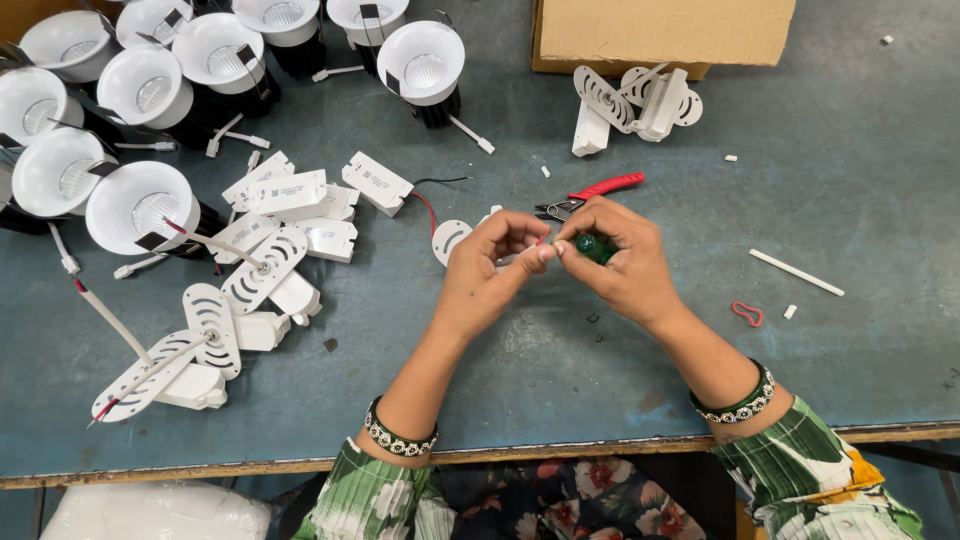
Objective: The person assembles small white electrical components on a workbench. They use pliers to cut and strip wires, then use a screwdriver to secure connections within the components. The person handles multiple units sequentially, placing finished items aside.
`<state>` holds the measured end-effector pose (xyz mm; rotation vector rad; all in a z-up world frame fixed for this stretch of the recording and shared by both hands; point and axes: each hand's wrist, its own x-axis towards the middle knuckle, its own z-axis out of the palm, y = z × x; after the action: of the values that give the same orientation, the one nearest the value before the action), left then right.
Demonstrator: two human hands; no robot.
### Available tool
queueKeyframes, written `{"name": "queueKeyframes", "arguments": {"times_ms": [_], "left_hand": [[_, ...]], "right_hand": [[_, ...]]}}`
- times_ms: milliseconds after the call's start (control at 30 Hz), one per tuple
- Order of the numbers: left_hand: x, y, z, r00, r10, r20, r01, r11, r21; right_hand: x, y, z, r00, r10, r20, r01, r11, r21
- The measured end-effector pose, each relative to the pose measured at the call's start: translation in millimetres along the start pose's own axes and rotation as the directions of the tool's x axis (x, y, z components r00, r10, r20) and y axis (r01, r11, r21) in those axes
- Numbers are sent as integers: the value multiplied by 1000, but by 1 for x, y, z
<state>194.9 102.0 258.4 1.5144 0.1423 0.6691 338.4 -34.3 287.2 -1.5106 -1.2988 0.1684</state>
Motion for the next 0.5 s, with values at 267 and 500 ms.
{"name": "queueKeyframes", "arguments": {"times_ms": [267,500], "left_hand": [[3,12,-4,995,95,12,-95,954,285],[8,-7,-12,1000,-23,-21,23,999,38]], "right_hand": [[-5,10,-4,999,-33,0,32,995,-92],[-1,27,-34,953,135,-272,-103,987,126]]}}
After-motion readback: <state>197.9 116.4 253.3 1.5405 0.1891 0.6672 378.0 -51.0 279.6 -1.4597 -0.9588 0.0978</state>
